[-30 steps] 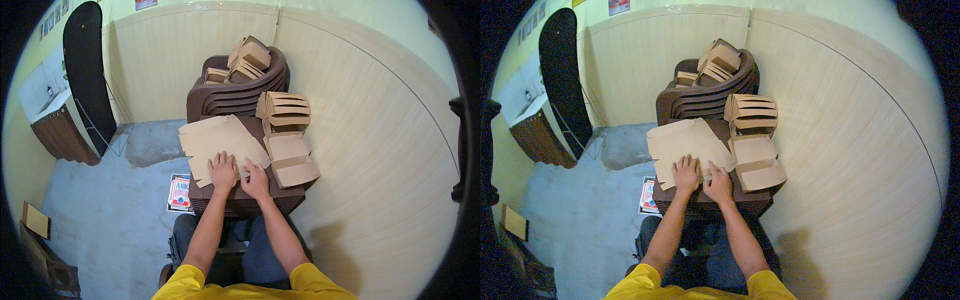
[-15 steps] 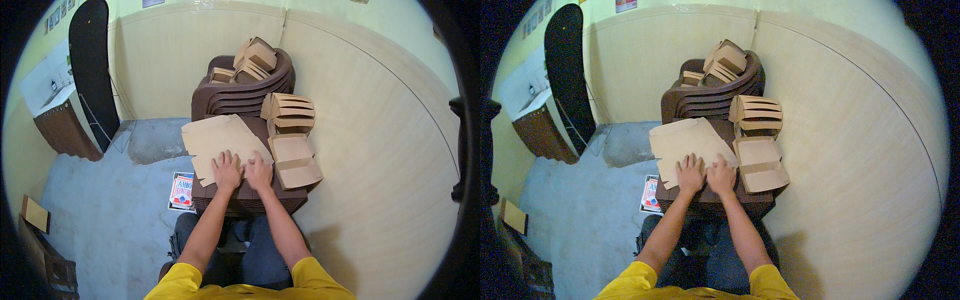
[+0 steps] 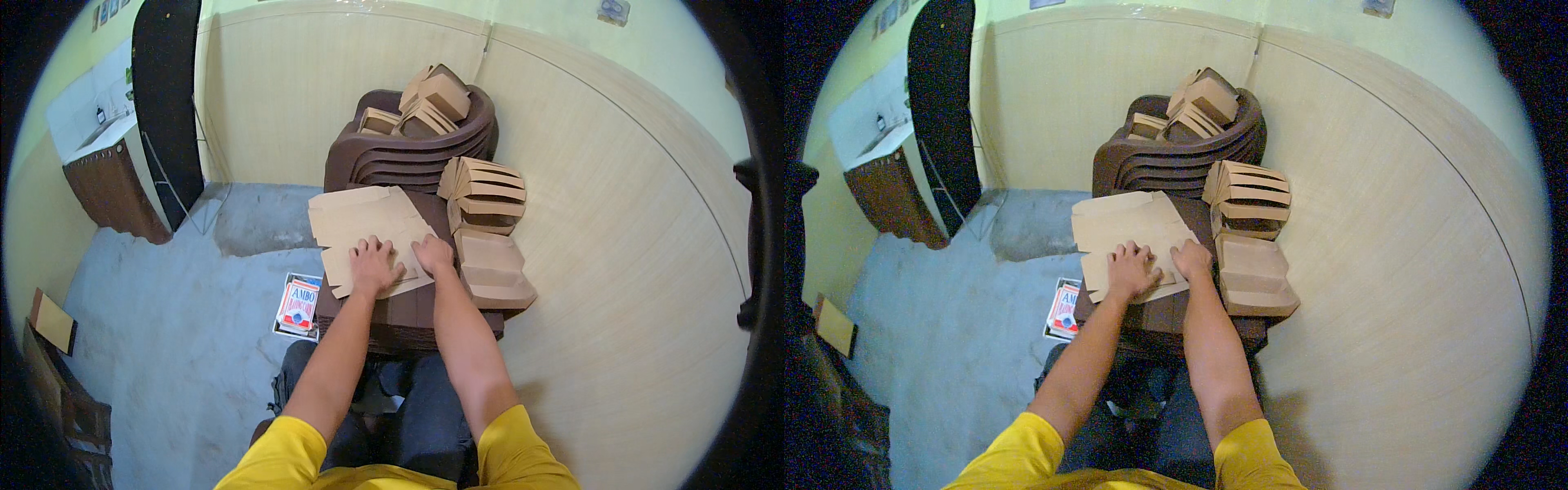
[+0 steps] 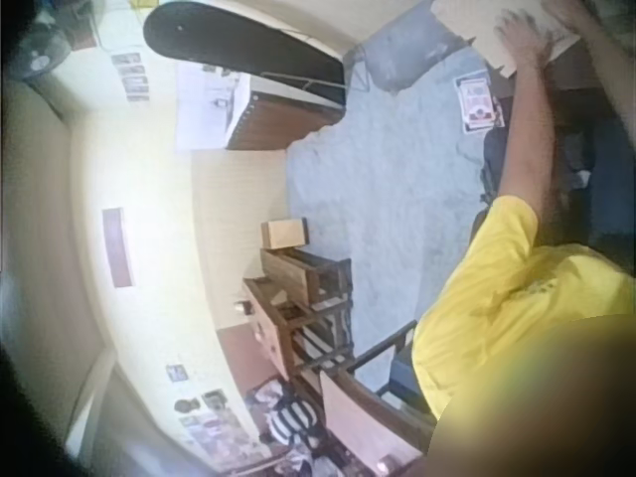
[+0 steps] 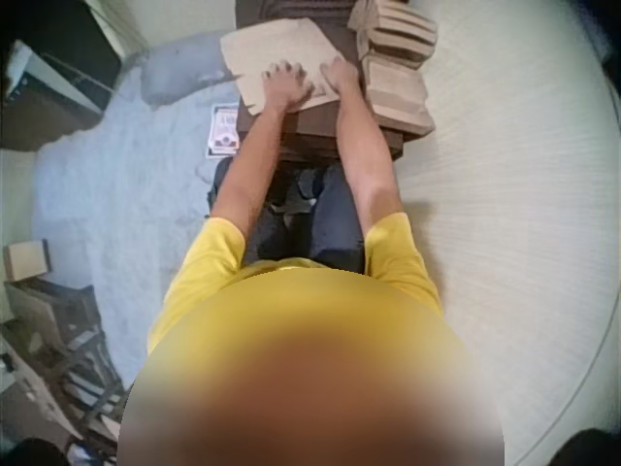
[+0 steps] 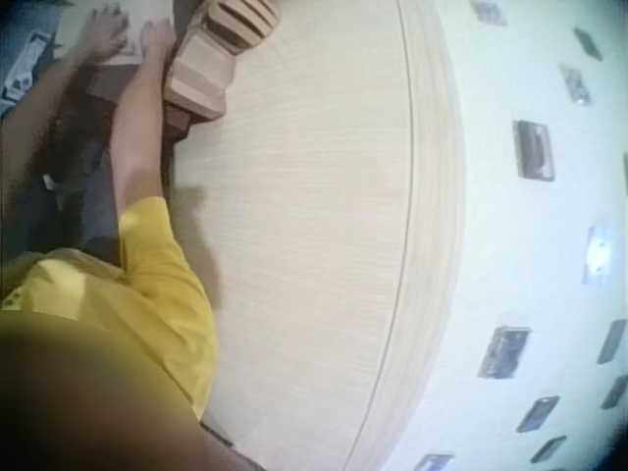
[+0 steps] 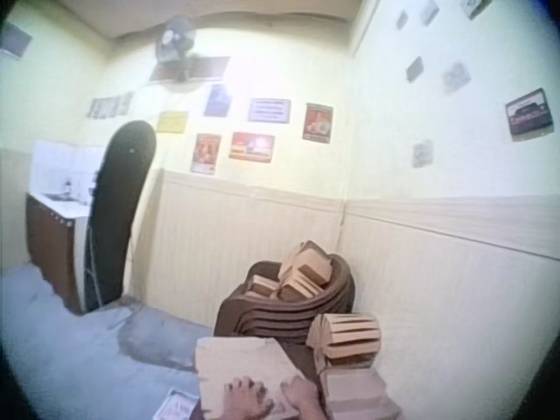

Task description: The person folds flat cardboard sheets into small boxes by hand, aligning edges and creasing flaps. They place each completed box into a growing stack on the chair beside them.

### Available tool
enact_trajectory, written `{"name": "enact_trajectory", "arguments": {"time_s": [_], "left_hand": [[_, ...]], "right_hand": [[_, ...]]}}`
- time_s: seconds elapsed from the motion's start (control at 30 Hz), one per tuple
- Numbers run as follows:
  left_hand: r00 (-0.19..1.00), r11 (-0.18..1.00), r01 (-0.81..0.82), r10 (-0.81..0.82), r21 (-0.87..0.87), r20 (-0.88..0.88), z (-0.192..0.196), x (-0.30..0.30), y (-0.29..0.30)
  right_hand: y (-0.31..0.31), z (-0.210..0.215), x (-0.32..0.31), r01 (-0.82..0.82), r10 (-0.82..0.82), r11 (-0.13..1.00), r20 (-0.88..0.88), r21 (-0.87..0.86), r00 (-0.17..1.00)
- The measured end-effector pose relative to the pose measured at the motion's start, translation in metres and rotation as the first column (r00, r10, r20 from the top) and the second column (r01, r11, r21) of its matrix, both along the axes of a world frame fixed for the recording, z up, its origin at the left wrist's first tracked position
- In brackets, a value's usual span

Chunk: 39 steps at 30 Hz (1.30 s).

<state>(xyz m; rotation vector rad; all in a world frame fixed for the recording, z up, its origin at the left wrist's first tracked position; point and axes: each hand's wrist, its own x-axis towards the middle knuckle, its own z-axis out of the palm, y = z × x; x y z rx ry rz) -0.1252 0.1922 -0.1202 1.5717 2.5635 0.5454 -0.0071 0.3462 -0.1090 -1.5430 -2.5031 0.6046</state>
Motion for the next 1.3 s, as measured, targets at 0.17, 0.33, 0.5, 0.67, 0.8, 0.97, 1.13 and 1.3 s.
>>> {"name": "enact_trajectory", "arguments": {"time_s": [0.17, 0.33, 0.5, 0.67, 0.8, 0.97, 1.13, 1.3], "left_hand": [[0.964, 0.985, -0.166, 0.153, 0.041, 0.220, 0.005, -0.019, 0.019], [0.955, 0.967, -0.119, 0.174, -0.226, 0.241, 0.022, -0.035, 0.037], [0.966, 0.975, -0.112, 0.152, -0.191, 0.209, 0.023, -0.020, 0.032], [0.985, 0.997, 0.002, 0.012, 0.079, -0.174, -0.017, 0.015, -0.004], [0.981, 0.990, 0.069, -0.045, 0.125, -0.190, -0.027, 0.014, -0.017], [0.982, 0.988, 0.090, -0.067, 0.126, -0.174, -0.018, 0.015, -0.028], [0.990, 0.974, 0.091, -0.067, 0.205, -0.122, -0.014, 0.017, -0.030], [0.993, 0.990, 0.026, -0.010, 0.138, -0.117, -0.015, 0.013, -0.020]], "right_hand": [[-0.027, -0.028, 0.004, 0.044, -0.027, 0.966, -0.068, 0.253, 0.997], [-0.034, -0.032, 0.010, 0.050, -0.014, 0.978, -0.173, 0.203, 0.985], [-0.028, -0.012, 0.010, 0.086, -0.080, 0.996, -0.139, 0.036, 0.987], [-0.026, 0.002, -0.003, 0.138, -0.139, 0.990, -0.028, -0.028, 0.990], [-0.040, -0.001, -0.020, 0.177, -0.174, 0.968, -0.031, 0.180, 0.984], [-0.037, 0.006, -0.025, 0.223, -0.223, 0.975, -0.064, -0.002, 0.973], [-0.036, -0.009, -0.006, 0.022, 0.027, 0.982, -0.255, 0.188, 0.967], [-0.055, -0.048, 0.014, 0.045, 0.279, 0.838, -0.498, 0.544, 0.821]]}}
